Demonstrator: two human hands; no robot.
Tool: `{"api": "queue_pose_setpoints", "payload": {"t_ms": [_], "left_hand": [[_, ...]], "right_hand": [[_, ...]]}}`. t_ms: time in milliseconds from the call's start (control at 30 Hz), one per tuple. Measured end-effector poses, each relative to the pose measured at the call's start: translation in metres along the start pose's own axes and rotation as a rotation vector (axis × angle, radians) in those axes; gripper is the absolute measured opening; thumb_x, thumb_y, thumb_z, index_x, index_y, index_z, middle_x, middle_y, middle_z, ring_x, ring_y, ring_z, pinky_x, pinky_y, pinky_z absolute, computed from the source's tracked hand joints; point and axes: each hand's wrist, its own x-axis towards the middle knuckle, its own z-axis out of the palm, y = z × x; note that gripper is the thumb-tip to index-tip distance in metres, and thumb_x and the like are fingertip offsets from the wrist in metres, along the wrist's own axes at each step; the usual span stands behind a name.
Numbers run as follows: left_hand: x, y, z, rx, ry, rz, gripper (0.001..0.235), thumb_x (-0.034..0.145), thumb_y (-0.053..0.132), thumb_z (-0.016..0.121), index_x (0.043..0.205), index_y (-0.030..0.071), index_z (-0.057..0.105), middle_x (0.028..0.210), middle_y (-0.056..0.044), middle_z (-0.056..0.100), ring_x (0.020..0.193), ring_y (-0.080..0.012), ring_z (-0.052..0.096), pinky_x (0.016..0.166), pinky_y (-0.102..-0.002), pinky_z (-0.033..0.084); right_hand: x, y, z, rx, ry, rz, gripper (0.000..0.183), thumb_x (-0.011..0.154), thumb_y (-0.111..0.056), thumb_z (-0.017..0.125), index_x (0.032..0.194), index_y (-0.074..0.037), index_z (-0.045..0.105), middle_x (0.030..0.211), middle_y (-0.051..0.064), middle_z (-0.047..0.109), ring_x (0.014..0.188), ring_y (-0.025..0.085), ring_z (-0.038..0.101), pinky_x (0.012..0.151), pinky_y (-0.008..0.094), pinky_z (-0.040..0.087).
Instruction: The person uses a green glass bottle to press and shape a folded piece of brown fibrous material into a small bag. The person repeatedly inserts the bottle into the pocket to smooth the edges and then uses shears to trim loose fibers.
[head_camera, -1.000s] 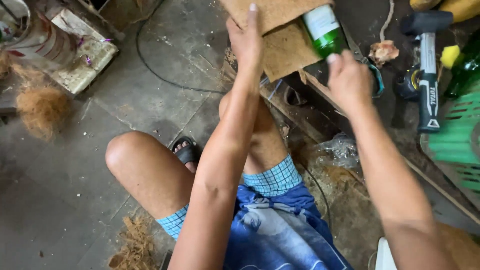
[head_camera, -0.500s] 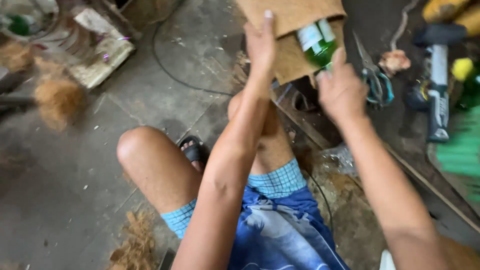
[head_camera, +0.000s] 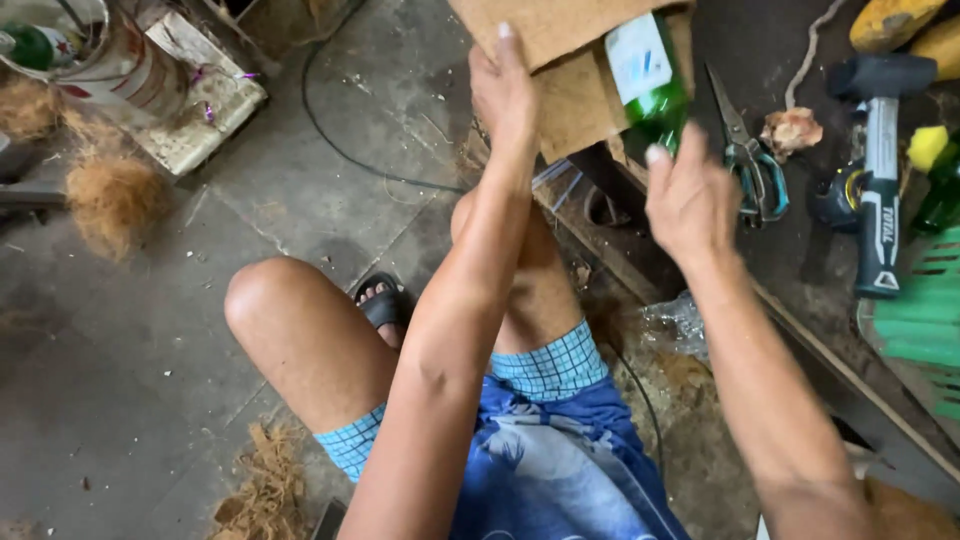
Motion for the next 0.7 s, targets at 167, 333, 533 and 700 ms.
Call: {"api": "queue_pose_setpoints", "payload": {"t_ms": [167,333,533,700], "left_hand": [[0.016,-0.019,0.008,0.106,0.069,-0.031,0.073,0.071,0.069,0.037,0.118,0.019,0.063,0.119,-0.011,0.073,0.113,-0.0328,0.068,0.095,-0.043,0.049],[0.011,-0.027,0.012,0.131,-0.072,0.17,0.078,0.082,0.065,0.026,0.133,0.006,0.035,0.131,-0.02,0.04,0.119,-0.04,0.041,0.09,-0.054,0.034],[0.011,-0.024,0.036,0.376,-0.235,-0.046,0.1,0.075,0.072,0.011,0.157,0.017,-0.003,0.169,-0.01,-0.01,0.155,-0.0339,-0.006,0.114,-0.064,0.004],[0.044,-0.02,0.02,0.271,-0.042,0.175,0.095,0.083,0.067,0.018,0.156,0.01,-0.005,0.167,-0.016,-0.016,0.155,-0.0396,-0.012,0.111,-0.072,0.005]], "right_hand": [[-0.006,0.01,0.018,-0.005,-0.089,0.095,0.026,0.11,-0.024,0.051,0.113,0.002,0.051,0.079,0.037,0.064,0.067,0.061,0.057,0.058,0.065,0.04],[0.006,-0.008,0.012,0.065,-0.127,0.153,0.033,0.105,-0.03,0.049,0.119,0.0,0.054,0.088,0.037,0.065,0.076,0.063,0.056,0.065,0.065,0.04],[0.012,-0.023,0.021,0.092,-0.185,0.234,0.029,0.106,-0.033,0.049,0.105,-0.004,0.051,0.076,0.033,0.065,0.069,0.061,0.058,0.057,0.065,0.04],[0.016,-0.029,0.012,0.083,-0.208,0.142,0.033,0.106,-0.028,0.049,0.121,0.001,0.047,0.086,0.034,0.065,0.071,0.058,0.06,0.06,0.063,0.044]]}}
